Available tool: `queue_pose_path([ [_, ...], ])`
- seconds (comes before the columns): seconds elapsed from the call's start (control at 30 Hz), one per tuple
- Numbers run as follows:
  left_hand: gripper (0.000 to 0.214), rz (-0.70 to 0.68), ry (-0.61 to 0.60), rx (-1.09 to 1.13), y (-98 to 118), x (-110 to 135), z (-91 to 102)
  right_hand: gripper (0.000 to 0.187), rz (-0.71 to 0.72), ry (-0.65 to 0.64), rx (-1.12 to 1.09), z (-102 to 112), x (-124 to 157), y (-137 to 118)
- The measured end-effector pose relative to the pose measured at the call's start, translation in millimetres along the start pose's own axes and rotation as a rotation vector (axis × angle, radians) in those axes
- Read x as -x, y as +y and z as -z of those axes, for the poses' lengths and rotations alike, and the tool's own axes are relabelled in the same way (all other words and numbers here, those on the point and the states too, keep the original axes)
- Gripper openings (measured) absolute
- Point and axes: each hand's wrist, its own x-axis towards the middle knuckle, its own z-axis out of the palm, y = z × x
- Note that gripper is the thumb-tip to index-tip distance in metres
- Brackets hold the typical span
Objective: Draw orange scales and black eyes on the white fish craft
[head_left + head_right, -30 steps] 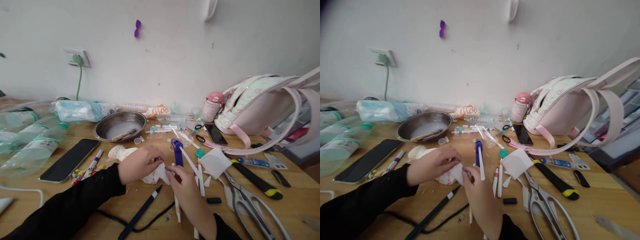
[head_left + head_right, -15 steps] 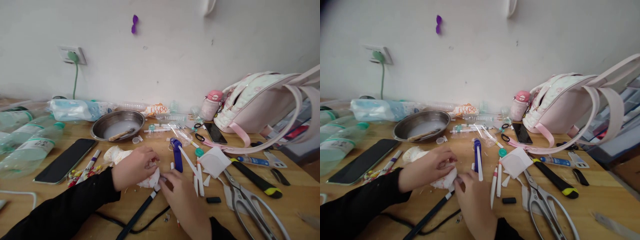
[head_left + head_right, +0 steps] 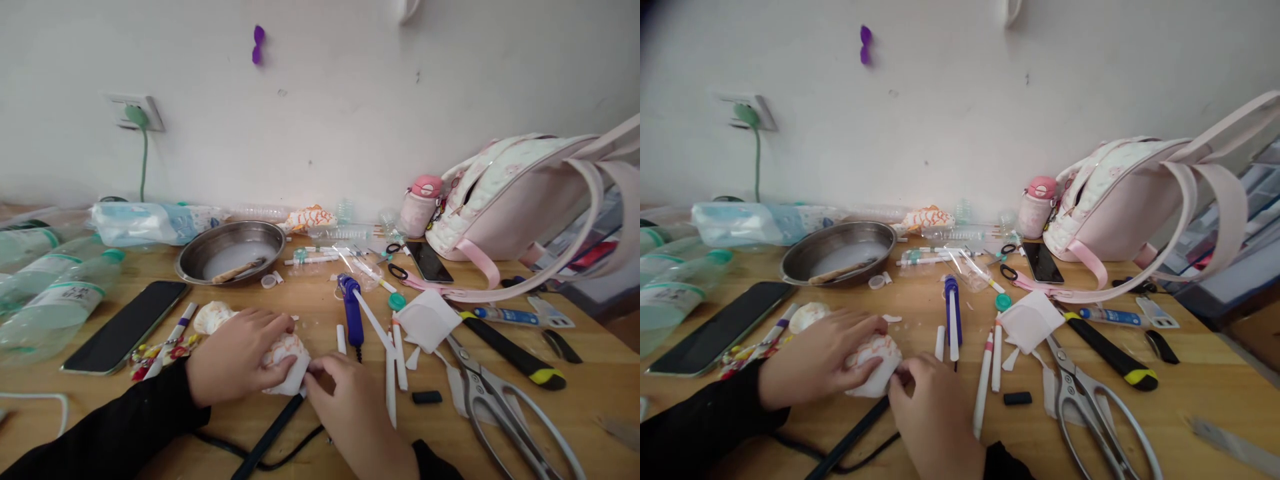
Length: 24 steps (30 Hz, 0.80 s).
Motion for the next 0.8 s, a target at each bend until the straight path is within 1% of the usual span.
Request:
queue_pose_path([
  [0.07, 0.031, 0.007, 0.041, 0.0, -1, 4, -4.6, 0.016, -0.015, -0.025, -0.1, 0, 0, -1],
  [0.1, 0.031, 0.02, 0.082, 0.004, -1, 5, -6.6, 0.018, -0.02, -0.041, -0.155, 0, 0, -1],
  [0.23, 0.03, 0.06, 0.353, 0.065, 1, 12, -13.1, 0.024, -0.005, -0.08, -0.386, 4, 0, -4],
  [0.3, 0.028, 0.056, 0.465, 0.11, 5, 14, -15.2, 0.025, 0.011, -0.088, -0.498, 7, 1, -6],
  [0.37, 0.027, 0.053, 0.546, 0.175, 11, 15, -16.9, 0.025, 0.048, -0.076, -0.54, 10, 4, -8],
  [0.43, 0.025, 0.064, 0.609, 0.261, 18, 15, -18.9, 0.021, 0.12, -0.037, -0.493, 11, 7, -9],
  [0.5, 0.025, 0.084, 0.64, 0.338, 24, 16, -21.6, 0.015, 0.192, 0.007, -0.436, 12, 9, -9],
  [0.6, 0.026, 0.117, 0.655, 0.394, 32, 17, -25.3, 0.011, 0.237, 0.041, -0.411, 16, 7, -8],
  [0.7, 0.028, 0.108, 0.606, 0.461, 33, 20, -23.9, 0.013, 0.291, 0.058, -0.39, 24, 4, -8],
  [0.8, 0.03, 0.029, 0.556, 0.492, 25, 24, -13.7, 0.013, 0.354, 0.064, -0.356, 35, 4, -11],
])
